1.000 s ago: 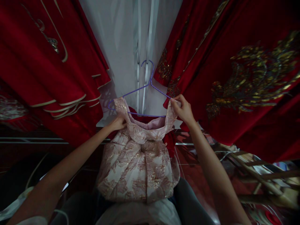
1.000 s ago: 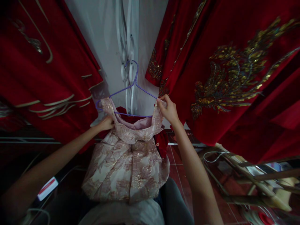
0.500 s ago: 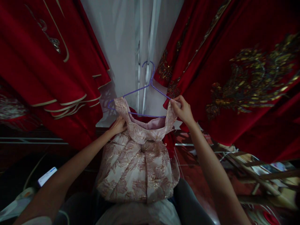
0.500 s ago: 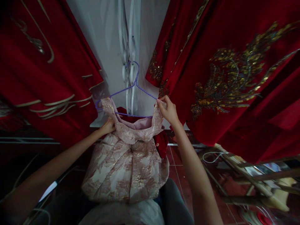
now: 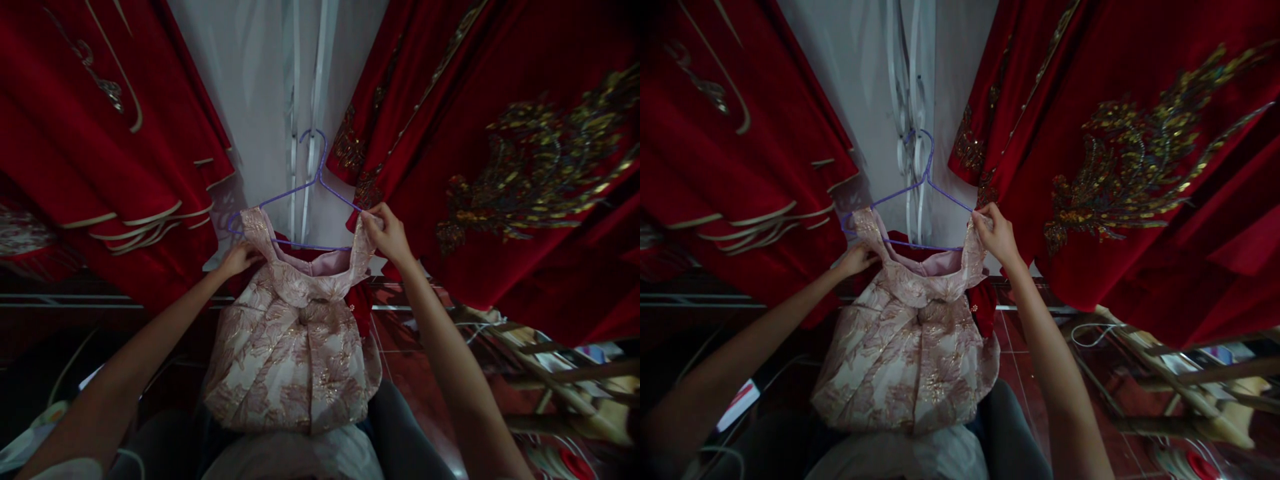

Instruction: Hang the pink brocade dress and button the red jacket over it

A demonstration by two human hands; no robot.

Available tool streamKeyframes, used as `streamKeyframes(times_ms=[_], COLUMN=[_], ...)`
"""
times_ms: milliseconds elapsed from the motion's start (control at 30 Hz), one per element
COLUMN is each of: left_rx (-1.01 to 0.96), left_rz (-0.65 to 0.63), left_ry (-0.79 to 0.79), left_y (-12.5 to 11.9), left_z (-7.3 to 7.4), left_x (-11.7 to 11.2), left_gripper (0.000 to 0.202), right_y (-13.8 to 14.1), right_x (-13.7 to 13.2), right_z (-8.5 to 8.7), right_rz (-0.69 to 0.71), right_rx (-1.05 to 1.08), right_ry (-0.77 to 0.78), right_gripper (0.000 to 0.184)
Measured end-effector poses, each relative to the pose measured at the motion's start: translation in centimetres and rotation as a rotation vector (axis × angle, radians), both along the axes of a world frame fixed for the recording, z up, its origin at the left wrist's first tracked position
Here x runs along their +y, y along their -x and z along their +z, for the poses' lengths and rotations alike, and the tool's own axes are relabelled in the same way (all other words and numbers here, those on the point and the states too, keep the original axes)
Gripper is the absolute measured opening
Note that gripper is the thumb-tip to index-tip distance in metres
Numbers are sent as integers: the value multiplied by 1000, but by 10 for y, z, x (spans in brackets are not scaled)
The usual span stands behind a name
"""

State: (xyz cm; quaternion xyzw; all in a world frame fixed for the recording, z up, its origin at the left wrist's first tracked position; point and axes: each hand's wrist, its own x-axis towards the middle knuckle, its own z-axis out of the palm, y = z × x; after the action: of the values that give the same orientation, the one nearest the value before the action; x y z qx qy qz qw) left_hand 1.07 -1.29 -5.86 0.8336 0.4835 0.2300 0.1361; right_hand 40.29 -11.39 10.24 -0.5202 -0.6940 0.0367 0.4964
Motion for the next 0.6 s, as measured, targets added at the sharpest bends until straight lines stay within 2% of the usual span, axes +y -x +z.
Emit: streamKeyframes(times_ms=[67, 133, 200, 267, 367, 467, 533, 600], left_rx=[-233, -474, -717, -875, -901, -814, -765, -715], left_rz=[-4, 57, 170, 250, 302, 246, 191, 121], left_ry=[180, 312, 364, 387, 305, 196, 110, 15], left_y=[12, 20, 25, 24, 10, -20, -47, -75], left_z=[6, 21, 46, 82, 143, 194, 215, 225], left_x=[4, 11, 18, 23, 20, -7, -34, -59], left_gripper=[38, 45, 49, 47, 42, 41, 36, 33], right_y=[0, 1, 1, 1, 1, 2, 5, 8], right_x=[0, 0, -1, -4, -12, -25, -34, -41], right_z=[0, 1, 3, 5, 12, 23, 31, 38], right_rz=[-2, -6, -9, -11, -15, 35, 115, 197], right_rx=[0, -2, -11, -25, -63, -106, -105, -85], right_ry=[2, 9, 15, 18, 24, 70, 129, 185], right_gripper=[27, 28, 29, 29, 29, 29, 31, 33])
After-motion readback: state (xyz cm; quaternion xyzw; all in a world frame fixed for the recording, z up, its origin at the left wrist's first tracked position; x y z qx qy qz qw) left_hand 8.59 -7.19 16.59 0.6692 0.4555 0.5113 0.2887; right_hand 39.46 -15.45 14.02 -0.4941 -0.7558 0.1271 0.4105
